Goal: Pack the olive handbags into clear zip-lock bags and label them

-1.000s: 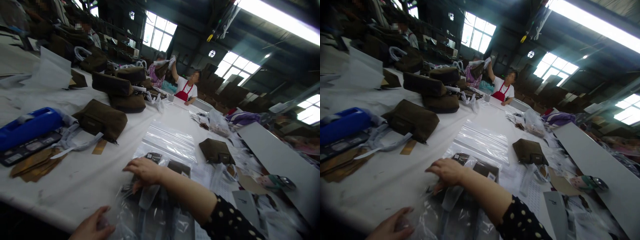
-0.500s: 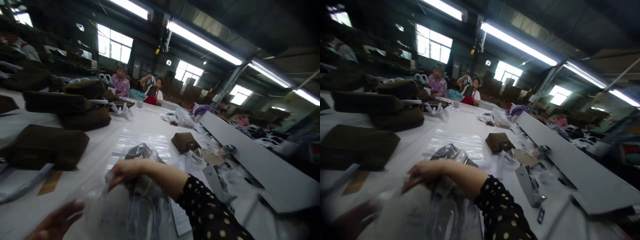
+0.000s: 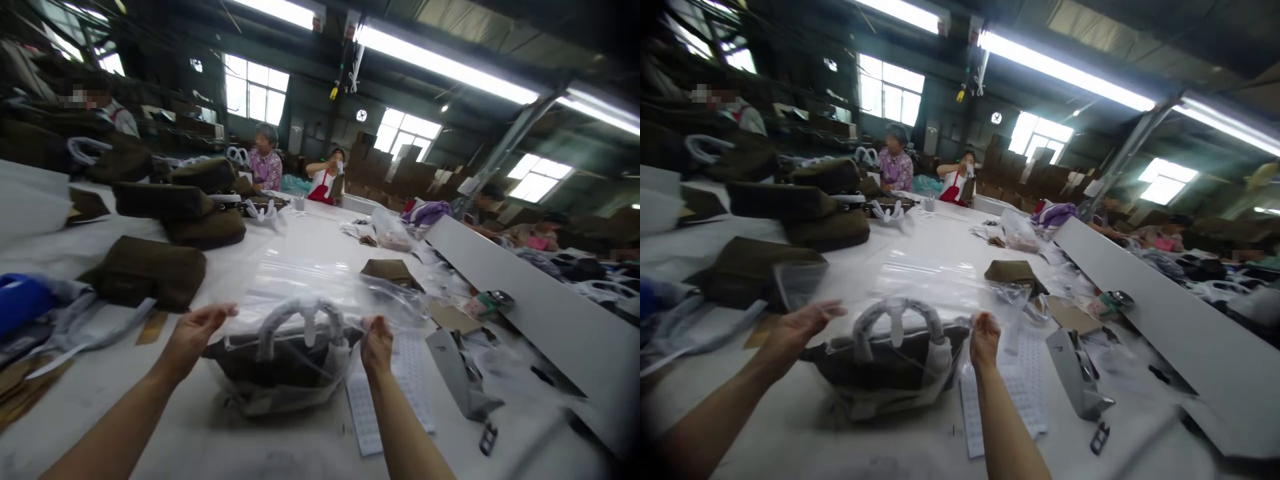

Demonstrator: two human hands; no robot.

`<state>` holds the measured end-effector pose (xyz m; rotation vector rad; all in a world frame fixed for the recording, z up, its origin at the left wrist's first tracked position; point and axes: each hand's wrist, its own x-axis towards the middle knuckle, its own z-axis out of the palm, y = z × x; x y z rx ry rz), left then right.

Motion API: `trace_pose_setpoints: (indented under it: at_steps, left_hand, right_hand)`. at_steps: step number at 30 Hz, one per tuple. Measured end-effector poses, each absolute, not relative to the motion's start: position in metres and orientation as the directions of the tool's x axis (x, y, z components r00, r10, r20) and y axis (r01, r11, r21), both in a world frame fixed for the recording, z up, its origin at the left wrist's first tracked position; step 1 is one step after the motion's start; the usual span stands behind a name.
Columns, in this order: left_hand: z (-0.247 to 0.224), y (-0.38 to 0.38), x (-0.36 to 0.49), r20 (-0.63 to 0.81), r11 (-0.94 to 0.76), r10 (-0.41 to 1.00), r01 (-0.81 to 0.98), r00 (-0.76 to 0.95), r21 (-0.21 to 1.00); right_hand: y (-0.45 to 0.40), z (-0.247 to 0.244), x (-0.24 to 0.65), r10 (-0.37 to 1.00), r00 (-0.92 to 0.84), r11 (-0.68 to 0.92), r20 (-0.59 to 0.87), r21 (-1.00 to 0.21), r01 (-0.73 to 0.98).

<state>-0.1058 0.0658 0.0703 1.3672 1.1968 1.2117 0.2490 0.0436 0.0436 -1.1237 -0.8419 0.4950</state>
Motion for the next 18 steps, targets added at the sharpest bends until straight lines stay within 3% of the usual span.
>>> trace_pose_setpoints:
  at_steps: [2,5,8,11,13,16,18]
  left_hand:
    - [0.071,0.062,-0.101,0.069,-0.068,0.992,0.019,-0.101,0.998]
    - [0.086,0.056,-0.099,0.106,-0.177,0.957,-0.254,-0.270,0.951]
    - [0.104,0.049,-0.105,0.174,-0.196,0.981,-0.394,-0.092,0.898]
    - [0.111,0.037,-0.110,0.170,-0.146,0.978,-0.187,0.119,0.971]
    - [0.112,0.033,-0.107,0.176,-0.174,0.984,-0.100,0.015,0.980]
    - [0.120,0.046,-0.097,0.201,-0.270,0.951,-0.312,-0.235,0.911]
    - [0.130,0.071,-0.089,0.154,-0.258,0.954,-0.448,-0.255,0.856]
  right_hand:
    - [0.030,0.029,0.255,0.739,0.613,0.343,0.279,-0.939,0.015]
    - [0.019,0.038,0.278,0.786,0.557,0.350,0.269,-0.936,-0.042]
    - [0.012,0.070,0.302,0.788,0.517,0.444,0.334,-0.890,-0.102]
    - [0.003,0.099,0.314,0.766,0.522,0.505,0.375,-0.854,-0.127]
    - [0.000,0.110,0.316,0.764,0.544,0.502,0.348,-0.850,-0.160]
    - [0.009,0.120,0.315,0.743,0.604,0.517,0.288,-0.820,-0.244]
    - [0.029,0.124,0.311,0.766,0.598,0.495,0.238,-0.811,-0.311]
